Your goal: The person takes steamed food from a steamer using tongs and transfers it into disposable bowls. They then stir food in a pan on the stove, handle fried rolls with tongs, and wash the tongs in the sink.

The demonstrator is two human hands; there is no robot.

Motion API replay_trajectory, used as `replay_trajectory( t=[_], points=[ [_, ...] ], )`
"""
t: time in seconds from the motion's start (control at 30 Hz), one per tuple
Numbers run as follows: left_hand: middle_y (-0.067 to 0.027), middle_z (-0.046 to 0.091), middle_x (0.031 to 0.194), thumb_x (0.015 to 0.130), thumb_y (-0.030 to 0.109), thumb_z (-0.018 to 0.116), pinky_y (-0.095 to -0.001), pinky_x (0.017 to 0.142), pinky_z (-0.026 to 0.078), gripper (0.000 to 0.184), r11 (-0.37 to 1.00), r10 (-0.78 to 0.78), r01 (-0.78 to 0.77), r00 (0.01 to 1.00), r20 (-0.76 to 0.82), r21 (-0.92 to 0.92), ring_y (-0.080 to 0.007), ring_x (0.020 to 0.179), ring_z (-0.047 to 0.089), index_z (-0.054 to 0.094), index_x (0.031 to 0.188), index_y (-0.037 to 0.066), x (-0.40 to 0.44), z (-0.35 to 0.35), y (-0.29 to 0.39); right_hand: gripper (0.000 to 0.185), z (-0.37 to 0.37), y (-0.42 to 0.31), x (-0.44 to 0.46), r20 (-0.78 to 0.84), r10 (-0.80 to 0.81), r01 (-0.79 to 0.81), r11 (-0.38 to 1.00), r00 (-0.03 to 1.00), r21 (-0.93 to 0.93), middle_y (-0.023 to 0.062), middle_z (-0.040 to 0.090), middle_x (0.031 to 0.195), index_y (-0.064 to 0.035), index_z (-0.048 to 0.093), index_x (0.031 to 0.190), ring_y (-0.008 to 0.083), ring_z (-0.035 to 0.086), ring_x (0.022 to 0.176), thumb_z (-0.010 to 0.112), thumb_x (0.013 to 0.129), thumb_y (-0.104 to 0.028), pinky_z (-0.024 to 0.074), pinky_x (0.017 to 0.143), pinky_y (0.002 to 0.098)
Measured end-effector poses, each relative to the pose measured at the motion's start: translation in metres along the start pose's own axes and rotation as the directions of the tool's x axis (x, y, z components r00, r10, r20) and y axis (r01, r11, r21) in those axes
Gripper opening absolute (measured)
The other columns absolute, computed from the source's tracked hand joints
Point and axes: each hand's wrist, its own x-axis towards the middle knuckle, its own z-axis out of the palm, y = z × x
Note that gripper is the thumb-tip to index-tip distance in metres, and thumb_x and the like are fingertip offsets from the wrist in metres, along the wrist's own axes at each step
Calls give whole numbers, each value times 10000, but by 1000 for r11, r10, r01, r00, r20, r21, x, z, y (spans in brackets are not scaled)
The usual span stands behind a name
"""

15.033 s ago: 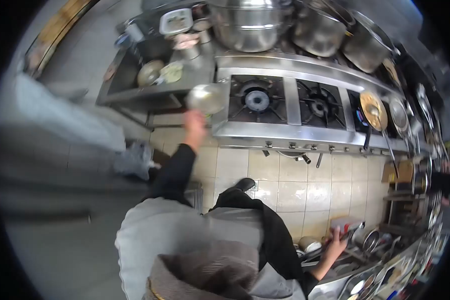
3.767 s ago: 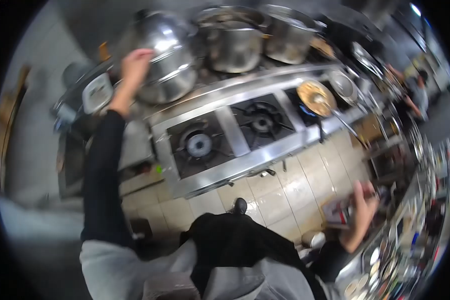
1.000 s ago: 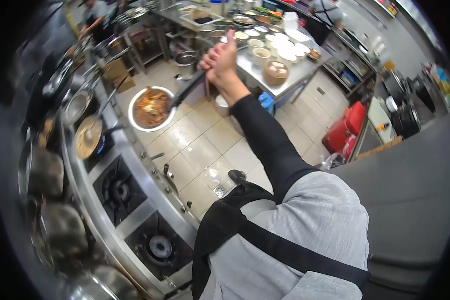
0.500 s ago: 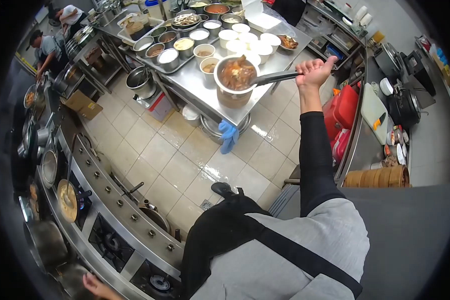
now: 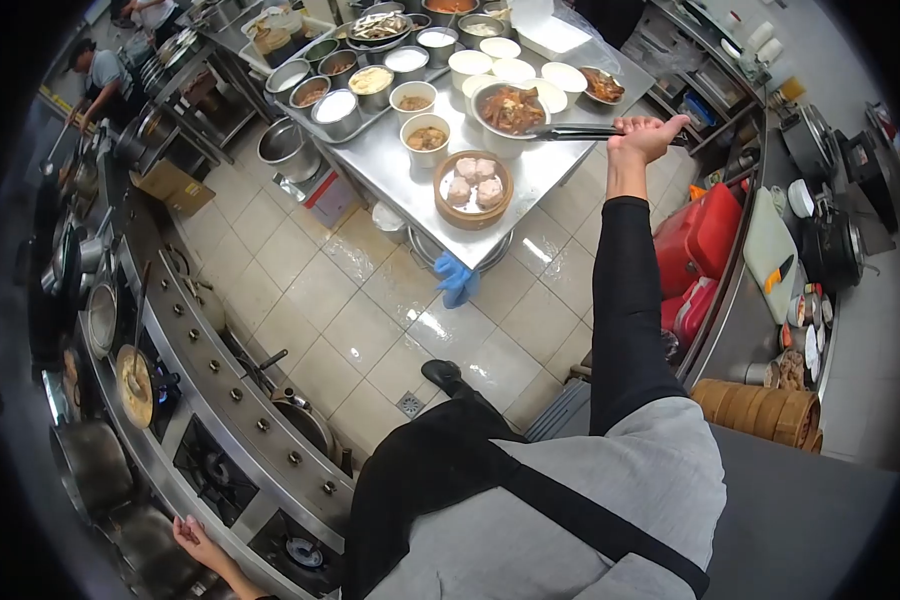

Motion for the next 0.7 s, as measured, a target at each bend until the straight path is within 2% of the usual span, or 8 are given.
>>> replay_trajectory(
  t=[0.07, 0.1, 0.17, 0.27, 0.43, 0.53, 0.6, 0.7],
  points=[
    [-51, 573, 1122, 990, 218, 617, -255, 868, 461, 404, 1000, 13, -13, 999, -35, -3, -123, 984, 552, 506, 1333, 37, 5, -17, -27, 682, -5, 3, 9, 57, -29, 31, 999, 998, -30, -9, 253, 452, -189, 254, 549, 168, 307, 387, 451, 907, -735, 380, 450, 386],
    [-57, 574, 1141, 990, 223, 620, -261, 880, 464, 411, 1000, 4, -4, 996, -94, 1, -128, 1000, 556, 505, 1336, 37, 0, -24, -35, 668, -14, 9, 30, 85, -168, 177, 978, 982, -107, 43, 394, 432, -186, 359, 515, 224, 368, 371, 445, 917, -713, 481, 512, 452],
    [-109, 584, 1275, 994, 204, 607, -288, 932, 484, 427, 994, 101, -104, 987, -122, -18, -161, 1067, 588, 492, 1367, 31, -3, -55, -83, 613, -12, -2, 34, 191, -189, 241, 921, 963, -307, 32, 407, 454, -178, 385, 563, 205, 372, 384, 469, 920, -668, 463, 504, 429],
    [-92, 632, 1214, 960, 170, 650, -287, 900, 497, 411, 1000, -2, 10, 961, -278, 28, -174, 1032, 615, 540, 1321, 9, -45, -73, 22, 530, 6, -21, 9, 436, -33, 264, 836, 899, -481, 16, 427, 486, -164, 425, 636, 176, 377, 405, 505, 926, -601, 436, 490, 394],
    [-44, 704, 980, 919, 181, 702, -266, 848, 492, 171, 993, 99, -39, 784, -613, 111, -123, 913, 634, 714, 996, 29, -54, -236, 11, 397, 78, 8, -127, 683, 252, 298, 759, 686, -579, -11, 461, 540, -142, 490, 758, 129, 386, 439, 564, 935, -490, 391, 468, 336],
    [-22, 722, 860, 835, 306, 769, -288, 696, 491, 290, 998, 20, 39, 533, -846, 49, -150, 784, 652, 731, 1000, 71, -54, -371, -45, 322, 107, 19, -244, 742, 500, 208, 749, 447, -629, -27, 481, 573, -129, 529, 831, 100, 391, 459, 600, 941, -423, 364, 455, 301],
    [-56, 732, 965, 820, 363, 738, -367, 749, 519, 306, 916, 39, 351, 410, -911, 197, -223, 865, 679, 747, 1015, 127, -47, -448, -71, 275, 128, 20, -331, 745, 628, 176, 726, 227, -665, -38, 495, 594, -120, 555, 879, 81, 395, 473, 624, 944, -378, 345, 446, 278],
    [-91, 705, 1109, 821, 419, 678, -442, 844, 529, 337, 614, 201, 613, 488, -850, 497, -301, 1003, 662, 759, 1041, 177, -46, -547, -124, 215, 154, 18, -490, 694, 698, 144, 716, -178, -683, -54, 515, 627, -106, 594, 952, 53, 400, 493, 660, 950, -311, 318, 433, 243]
  ],
)
